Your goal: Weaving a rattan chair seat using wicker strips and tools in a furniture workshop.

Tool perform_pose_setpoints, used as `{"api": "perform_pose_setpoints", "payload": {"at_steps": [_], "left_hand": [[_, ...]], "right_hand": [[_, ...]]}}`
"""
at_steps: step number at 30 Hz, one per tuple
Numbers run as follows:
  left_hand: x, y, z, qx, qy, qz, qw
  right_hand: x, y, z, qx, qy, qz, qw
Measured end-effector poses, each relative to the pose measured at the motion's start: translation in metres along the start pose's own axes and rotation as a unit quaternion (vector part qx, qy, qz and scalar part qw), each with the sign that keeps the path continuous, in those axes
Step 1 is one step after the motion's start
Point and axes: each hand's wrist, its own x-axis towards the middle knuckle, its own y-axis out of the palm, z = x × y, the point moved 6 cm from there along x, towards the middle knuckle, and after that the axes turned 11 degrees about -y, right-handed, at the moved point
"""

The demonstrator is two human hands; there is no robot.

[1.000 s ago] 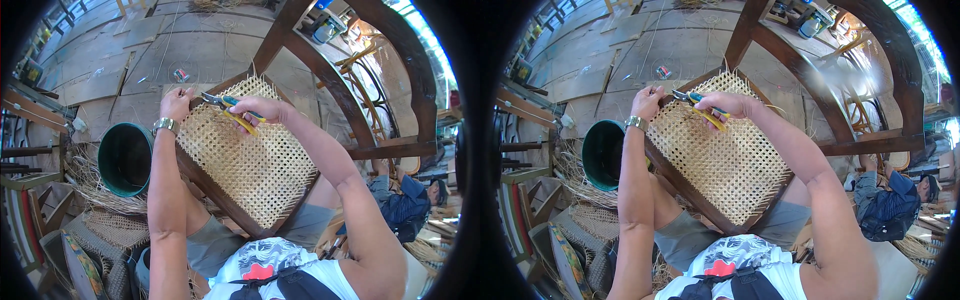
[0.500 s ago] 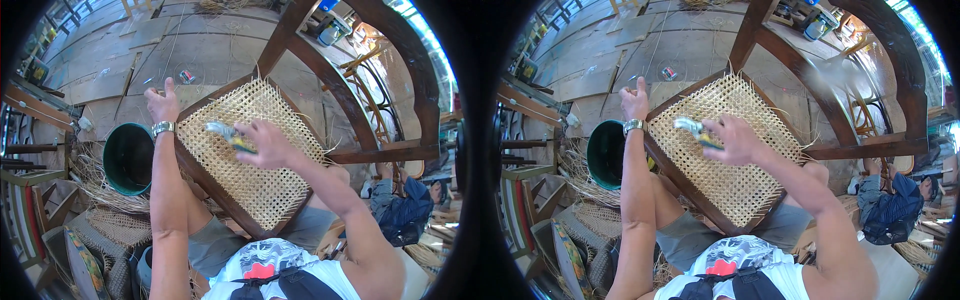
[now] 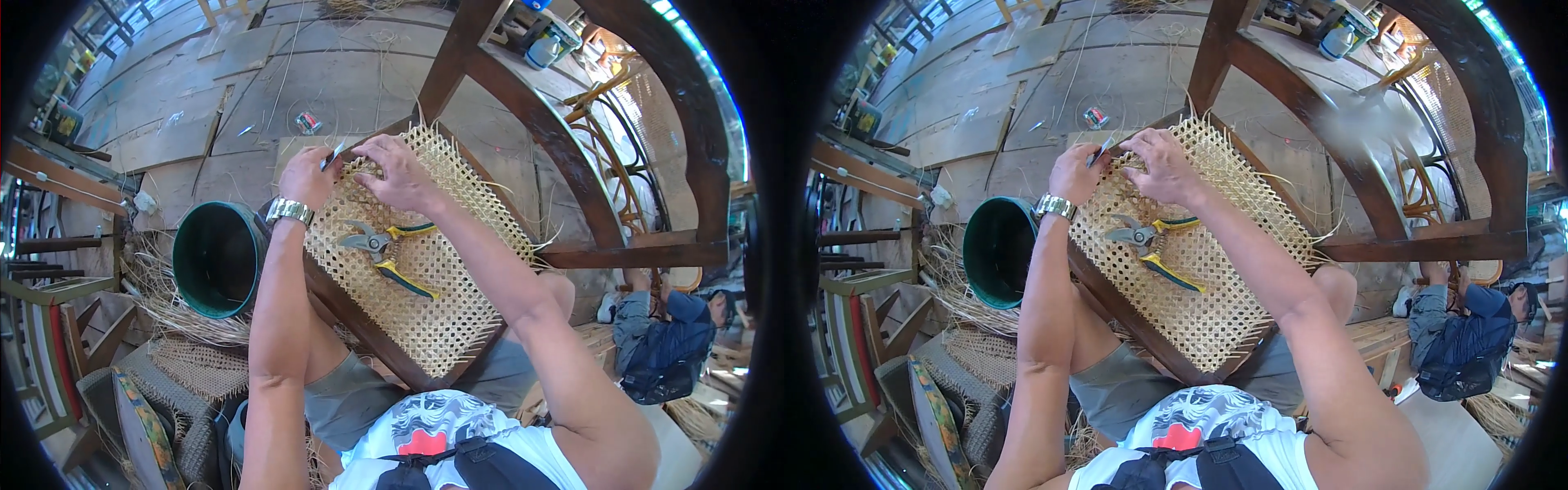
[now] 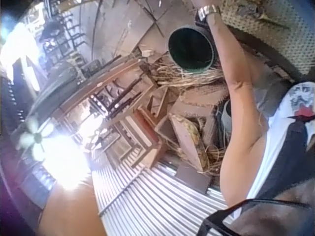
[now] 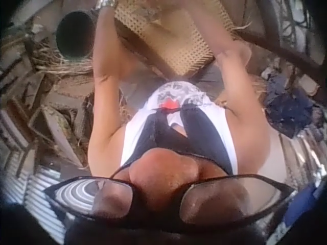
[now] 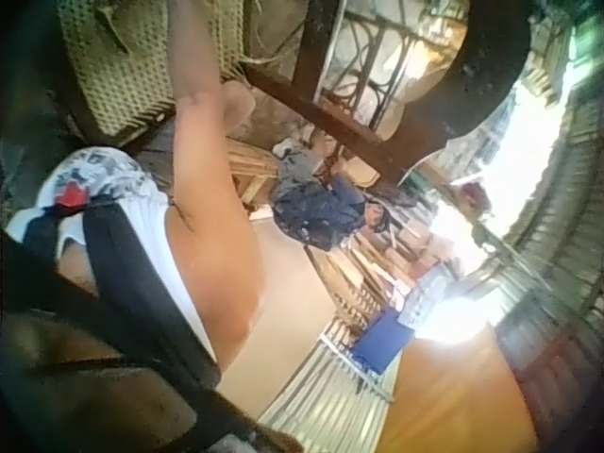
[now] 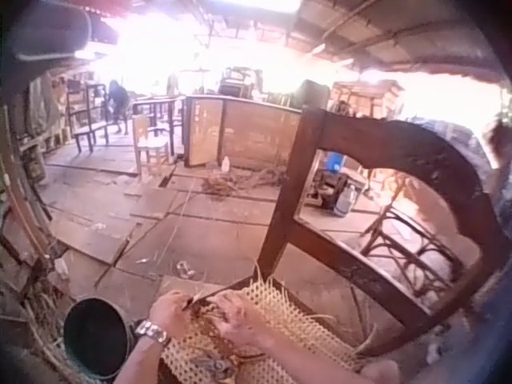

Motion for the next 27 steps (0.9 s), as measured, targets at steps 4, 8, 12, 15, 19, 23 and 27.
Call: {"api": "perform_pose_setpoints", "payload": {"at_steps": [4, 8, 12, 15, 19, 23, 27], "left_hand": [[0.007, 0.005, 0.007, -0.026, 0.026, 0.028, 0.999], [0.011, 0.009, 0.002, -0.059, -0.017, 0.081, 0.995], [0.015, 0.017, 0.011, -0.011, -0.03, 0.048, 0.998], [0.014, 0.016, 0.001, 0.05, -0.026, 0.025, 0.998], [0.024, 0.013, 0.021, -0.091, -0.137, 0.075, 0.984], [0.029, 0.003, 0.054, -0.185, -0.188, 0.021, 0.964], [0.021, -0.005, 0.054, -0.183, -0.208, 0.02, 0.961]], "right_hand": [[0.006, 0.016, 0.0, -0.012, -0.003, -0.029, 0.999], [0.009, 0.02, -0.013, 0.002, 0.029, -0.057, 0.998], [0.011, 0.028, -0.017, -0.006, 0.024, -0.072, 0.997], [0.008, 0.028, -0.021, 0.04, 0.022, -0.094, 0.995], [0.012, 0.019, 0.002, -0.025, -0.024, -0.099, 0.995], [0.016, 0.02, 0.012, -0.099, -0.054, -0.064, 0.991], [0.019, 0.018, 0.014, -0.122, -0.078, -0.027, 0.989]]}}
